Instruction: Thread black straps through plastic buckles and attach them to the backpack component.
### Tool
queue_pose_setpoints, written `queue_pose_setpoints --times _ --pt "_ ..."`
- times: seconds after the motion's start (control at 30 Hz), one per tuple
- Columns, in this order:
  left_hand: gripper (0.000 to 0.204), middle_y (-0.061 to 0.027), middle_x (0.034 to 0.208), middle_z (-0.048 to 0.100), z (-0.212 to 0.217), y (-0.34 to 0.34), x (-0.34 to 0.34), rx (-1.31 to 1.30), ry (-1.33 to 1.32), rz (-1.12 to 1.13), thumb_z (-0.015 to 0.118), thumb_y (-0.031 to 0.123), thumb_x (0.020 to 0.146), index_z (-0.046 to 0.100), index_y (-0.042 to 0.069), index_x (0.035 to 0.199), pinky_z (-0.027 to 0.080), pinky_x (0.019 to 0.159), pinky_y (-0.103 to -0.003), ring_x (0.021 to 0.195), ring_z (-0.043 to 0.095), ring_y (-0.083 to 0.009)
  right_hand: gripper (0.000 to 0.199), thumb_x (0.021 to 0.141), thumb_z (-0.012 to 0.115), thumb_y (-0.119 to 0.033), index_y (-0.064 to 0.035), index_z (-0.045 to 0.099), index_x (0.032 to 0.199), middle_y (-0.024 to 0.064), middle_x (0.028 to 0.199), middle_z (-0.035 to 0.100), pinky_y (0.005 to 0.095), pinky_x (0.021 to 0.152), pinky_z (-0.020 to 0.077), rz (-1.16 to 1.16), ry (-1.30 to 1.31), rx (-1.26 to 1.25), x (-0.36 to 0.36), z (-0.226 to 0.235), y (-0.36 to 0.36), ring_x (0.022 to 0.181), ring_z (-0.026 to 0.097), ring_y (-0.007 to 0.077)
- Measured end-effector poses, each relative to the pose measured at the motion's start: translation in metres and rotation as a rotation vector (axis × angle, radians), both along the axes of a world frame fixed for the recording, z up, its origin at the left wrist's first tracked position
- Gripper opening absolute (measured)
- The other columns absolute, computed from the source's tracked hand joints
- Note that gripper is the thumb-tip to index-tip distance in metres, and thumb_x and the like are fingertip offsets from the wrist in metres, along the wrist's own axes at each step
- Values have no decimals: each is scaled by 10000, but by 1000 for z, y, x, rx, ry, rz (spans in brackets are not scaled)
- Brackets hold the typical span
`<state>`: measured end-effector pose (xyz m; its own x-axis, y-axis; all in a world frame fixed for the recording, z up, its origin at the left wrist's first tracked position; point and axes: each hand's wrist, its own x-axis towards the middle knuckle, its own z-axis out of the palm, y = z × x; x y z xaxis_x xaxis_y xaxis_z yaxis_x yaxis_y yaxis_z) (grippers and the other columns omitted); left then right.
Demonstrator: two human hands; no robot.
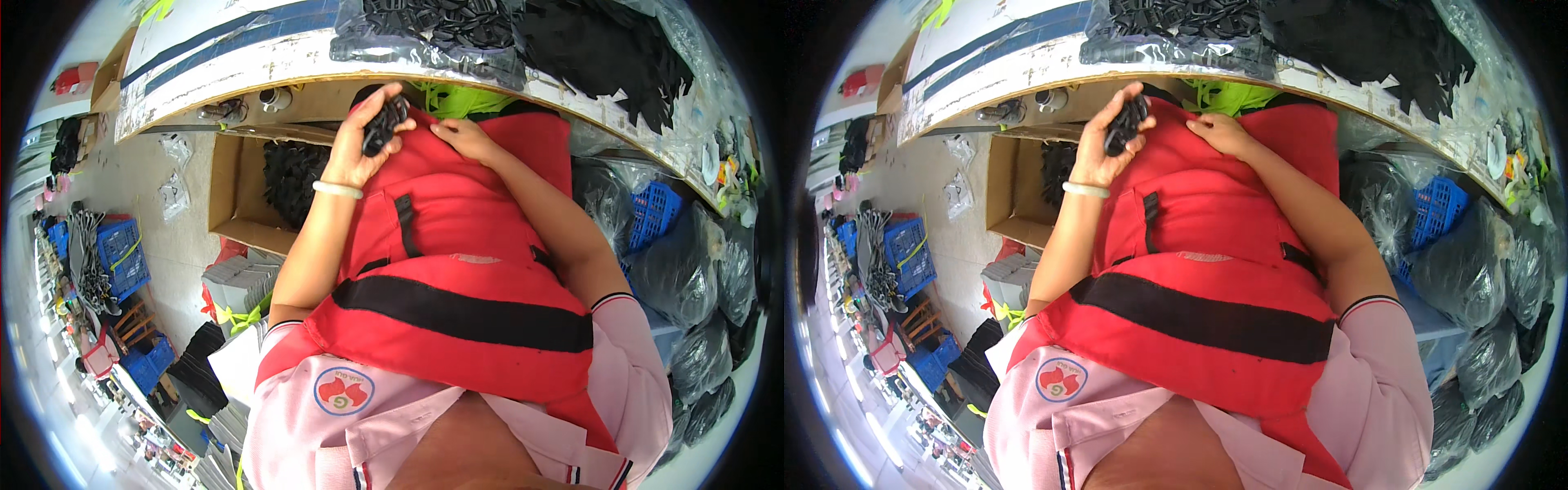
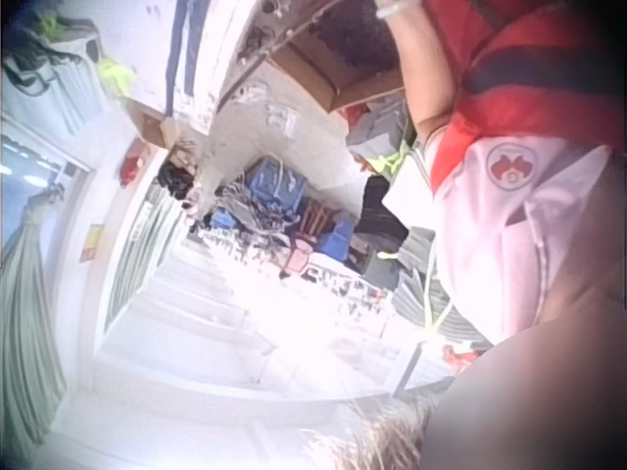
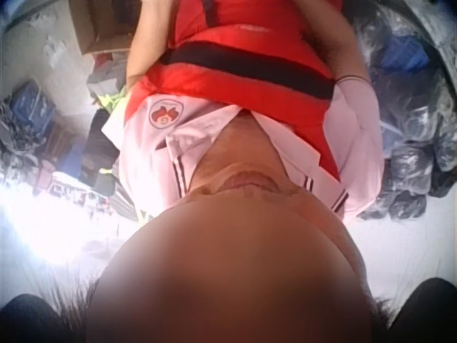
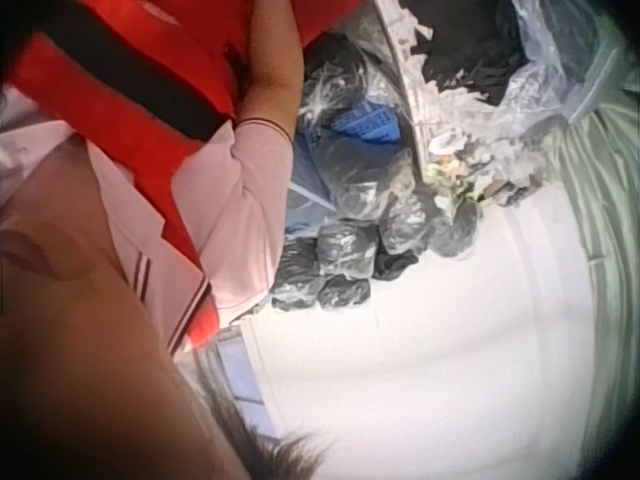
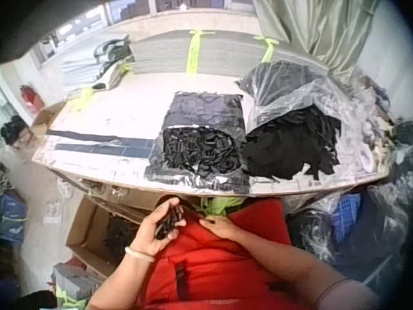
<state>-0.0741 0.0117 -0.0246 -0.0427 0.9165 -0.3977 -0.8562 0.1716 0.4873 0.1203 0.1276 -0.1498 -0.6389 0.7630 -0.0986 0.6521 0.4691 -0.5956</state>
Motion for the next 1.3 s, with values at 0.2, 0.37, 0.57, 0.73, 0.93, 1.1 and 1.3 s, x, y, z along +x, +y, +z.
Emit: queue_pose_setpoints --times 0.2,0.37,0.57,0.73,0.93,1.1,1.3 --pt "305 -117 984 552 -32 -42 1 21 -605 35 445 281 992 576 10 1045 454 453 -241 842 569 -240 179 836 657 -125 -19 655 981 76 890 681 276 735 498 201 114 -822 6 9 1 805 631 149" --pt "231 -143 1100 624 -18 -40 25 -55 -772 131 513 241 957 645 53 931 554 827 -454 1118 554 -345 183 870 614 -83 -25 647 1040 33 920 664 230 699 483 109 359 -756 14 54 -6 770 610 94" --pt "216 -102 1008 578 -24 -43 23 37 -871 75 518 233 962 642 56 967 511 602 -298 927 546 -242 210 913 589 -170 -54 630 1082 -4 883 613 199 537 405 -1 373 -1192 23 81 -13 693 507 29" --pt "225 -89 941 514 -38 -46 16 64 -799 59 467 190 981 601 19 1040 416 430 -230 759 483 -185 164 892 618 -208 -92 681 989 -20 744 613 242 515 422 -198 -3 -644 81 41 43 601 535 87" --pt "179 -94 920 518 -37 -47 6 68 -643 47 489 176 978 562 13 982 428 435 -242 735 487 -186 227 935 546 -175 -55 667 1085 31 890 651 254 676 496 -276 15 -600 129 71 82 772 619 130" --pt "144 -99 946 560 -22 -39 21 -186 -447 89 543 167 955 569 31 996 431 420 -220 722 536 -213 292 926 572 -122 -49 585 1209 38 1035 622 227 768 494 -156 373 -832 141 107 34 903 608 116" --pt "229 -97 907 542 -24 -26 44 -46 -550 -168 496 262 988 556 42 1006 376 370 -198 645 493 -169 233 911 574 -85 -27 592 1136 54 971 635 231 724 512 -142 528 -939 87 154 -22 890 627 132"
